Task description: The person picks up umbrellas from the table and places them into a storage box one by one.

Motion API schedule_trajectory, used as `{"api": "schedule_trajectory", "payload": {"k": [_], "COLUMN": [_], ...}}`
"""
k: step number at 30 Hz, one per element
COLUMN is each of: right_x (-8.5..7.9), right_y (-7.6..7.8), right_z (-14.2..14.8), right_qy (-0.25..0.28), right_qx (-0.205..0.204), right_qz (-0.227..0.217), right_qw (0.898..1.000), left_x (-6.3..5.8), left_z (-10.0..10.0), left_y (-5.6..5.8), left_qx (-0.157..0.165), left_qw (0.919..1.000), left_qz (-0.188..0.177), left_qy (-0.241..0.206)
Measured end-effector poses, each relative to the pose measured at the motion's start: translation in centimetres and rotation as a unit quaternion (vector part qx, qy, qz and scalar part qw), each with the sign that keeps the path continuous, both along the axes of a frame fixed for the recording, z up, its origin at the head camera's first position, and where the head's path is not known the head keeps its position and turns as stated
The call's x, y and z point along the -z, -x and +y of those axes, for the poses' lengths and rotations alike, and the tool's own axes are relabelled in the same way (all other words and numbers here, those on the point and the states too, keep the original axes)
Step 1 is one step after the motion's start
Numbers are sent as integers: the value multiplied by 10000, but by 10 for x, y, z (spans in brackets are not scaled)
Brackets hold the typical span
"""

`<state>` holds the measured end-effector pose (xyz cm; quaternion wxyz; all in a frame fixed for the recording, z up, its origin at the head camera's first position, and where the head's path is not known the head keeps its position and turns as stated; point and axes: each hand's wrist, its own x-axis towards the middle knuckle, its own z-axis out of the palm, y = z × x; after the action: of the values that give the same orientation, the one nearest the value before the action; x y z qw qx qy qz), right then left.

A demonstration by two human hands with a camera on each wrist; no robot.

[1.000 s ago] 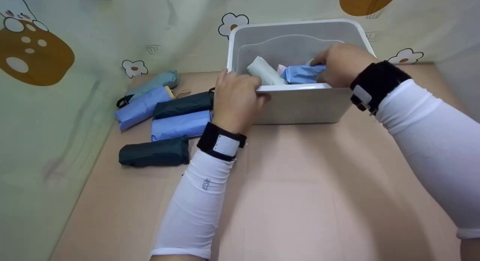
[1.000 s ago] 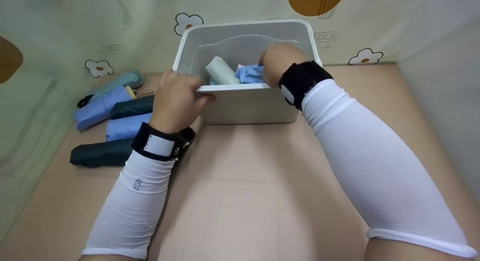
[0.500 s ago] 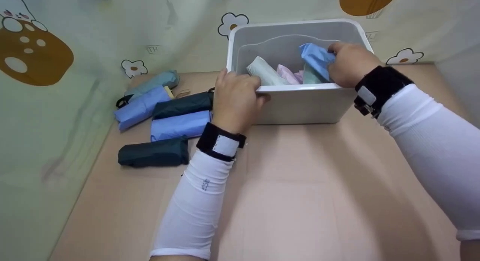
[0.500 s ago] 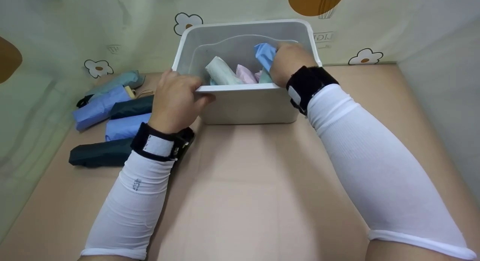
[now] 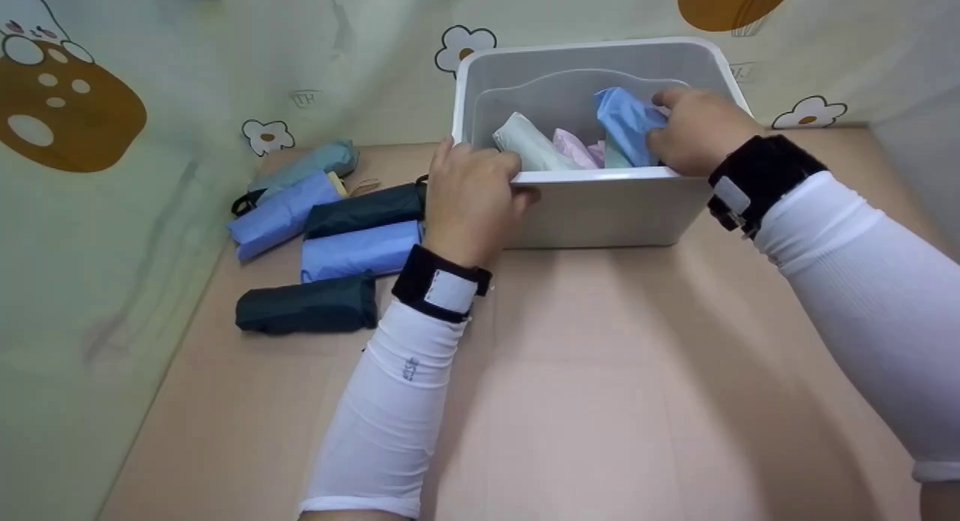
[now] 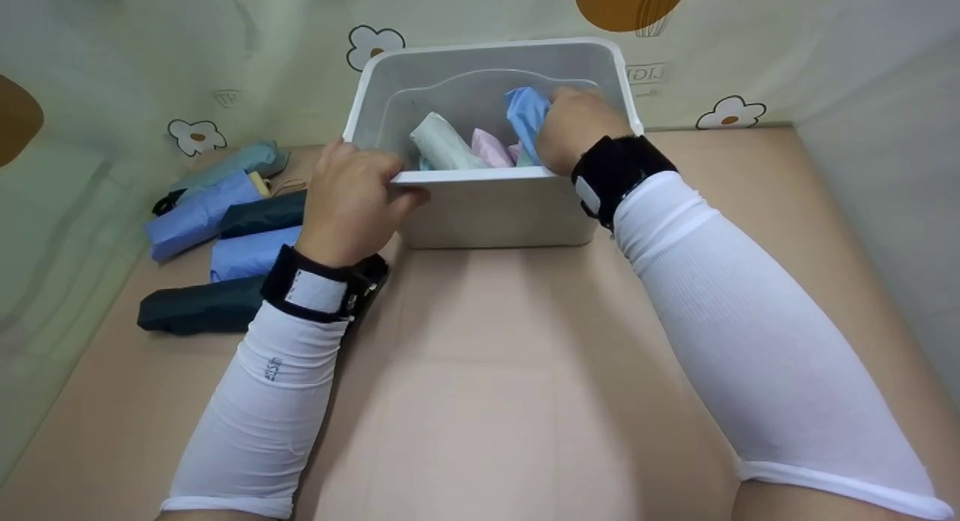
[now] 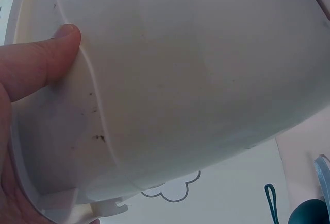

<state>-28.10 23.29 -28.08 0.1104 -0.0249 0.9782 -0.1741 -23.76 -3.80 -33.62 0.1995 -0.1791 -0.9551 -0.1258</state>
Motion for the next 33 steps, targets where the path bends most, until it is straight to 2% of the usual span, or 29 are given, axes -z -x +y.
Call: {"api": "schedule_trajectory", "payload": {"k": [19, 24, 29, 33], "right_x": [3, 5, 9, 13], "right_y": [-7, -12, -19, -23], "right_z": [-3, -5, -6, -5], "right_qy": [381, 657, 852, 849], "right_qx": [376, 510, 483, 503], "right_qz": [639, 1143, 1909, 2339], "right_qw": [9965, 9900, 9767, 9672], "left_x": [-1, -1, -1, 0], "left_z": [1, 0, 0, 0], "left_y": [0, 0, 0, 0], "left_qx": [13, 5, -6, 5], "left_qw": [10000, 10000, 10000, 10000], "left_qz": [-11, 2, 37, 23], "left_qy": [-47, -32, -15, -30]}}
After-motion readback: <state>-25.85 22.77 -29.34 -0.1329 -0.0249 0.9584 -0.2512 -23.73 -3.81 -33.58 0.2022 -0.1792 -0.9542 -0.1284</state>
